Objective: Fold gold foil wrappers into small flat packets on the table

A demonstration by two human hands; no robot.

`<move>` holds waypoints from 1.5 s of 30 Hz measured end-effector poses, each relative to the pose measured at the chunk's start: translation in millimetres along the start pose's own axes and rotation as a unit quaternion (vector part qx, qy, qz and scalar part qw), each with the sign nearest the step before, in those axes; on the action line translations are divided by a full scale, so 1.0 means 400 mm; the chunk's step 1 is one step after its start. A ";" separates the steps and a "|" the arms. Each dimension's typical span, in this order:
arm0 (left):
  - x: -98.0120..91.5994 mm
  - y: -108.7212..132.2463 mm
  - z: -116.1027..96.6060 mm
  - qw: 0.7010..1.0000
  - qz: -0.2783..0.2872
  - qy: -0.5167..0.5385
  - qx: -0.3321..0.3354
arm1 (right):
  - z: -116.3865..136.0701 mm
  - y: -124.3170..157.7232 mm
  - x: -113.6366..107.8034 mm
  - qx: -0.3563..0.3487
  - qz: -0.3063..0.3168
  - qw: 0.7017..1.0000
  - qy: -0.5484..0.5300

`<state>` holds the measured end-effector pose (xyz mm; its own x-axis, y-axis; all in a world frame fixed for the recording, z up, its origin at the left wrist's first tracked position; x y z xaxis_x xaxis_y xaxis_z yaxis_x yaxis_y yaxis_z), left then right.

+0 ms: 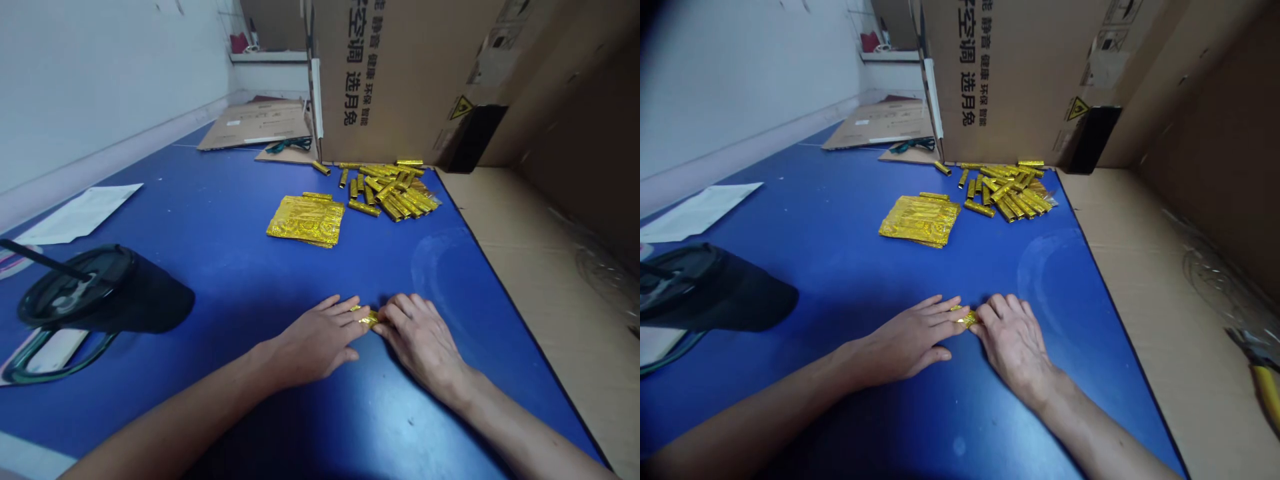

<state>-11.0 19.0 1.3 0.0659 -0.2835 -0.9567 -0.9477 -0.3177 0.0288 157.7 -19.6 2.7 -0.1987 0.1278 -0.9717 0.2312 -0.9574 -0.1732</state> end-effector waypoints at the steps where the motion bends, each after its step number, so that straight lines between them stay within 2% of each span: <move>1: -0.001 0.000 -0.001 1.000 0.002 -0.004 -0.001 | 0.001 0.000 0.000 -0.001 -0.001 1.000 0.002; 16: 0.016 0.021 -0.035 0.997 0.026 -0.065 -0.041 | 0.003 0.002 0.004 -0.012 -0.009 0.999 0.031; 22: -0.007 0.023 -0.030 0.997 0.048 -0.044 -0.038 | -0.001 0.004 0.002 -0.016 -0.006 1.000 0.021; 27: -0.025 0.022 -0.031 0.995 0.080 -0.024 -0.046 | -0.027 0.011 0.001 0.004 -0.016 0.999 -0.041; 30: -0.025 0.022 -0.032 0.996 0.074 -0.021 -0.050 | -0.040 0.012 0.003 0.017 -0.031 0.997 -0.062; 37: -0.019 0.022 -0.032 0.997 0.067 -0.019 -0.042 | -0.039 0.013 0.009 0.011 -0.049 0.998 -0.034; 41: -0.019 0.024 -0.034 0.997 0.061 -0.019 -0.045 | -0.017 0.028 0.002 -0.038 -0.080 0.996 -0.007; 45: -0.017 0.025 -0.034 0.998 0.057 -0.016 -0.032 | 0.027 0.050 0.005 -0.103 -0.037 0.994 0.009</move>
<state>-16.4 5.4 12.3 -0.0519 -0.2922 -0.9549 -0.9266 -0.3426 0.1552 151.8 -41.1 -0.9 -0.2070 0.2028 -0.9571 0.4076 -0.8715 -0.2728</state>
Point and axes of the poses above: each hand's wrist, its own y-axis away from the middle knuckle, its own x-axis out of the palm, z = x × y, the point moved 2 cm from there along -y, towards the middle knuckle, and after that the axes turned 5 degrees about x, right-handed, at the moved point
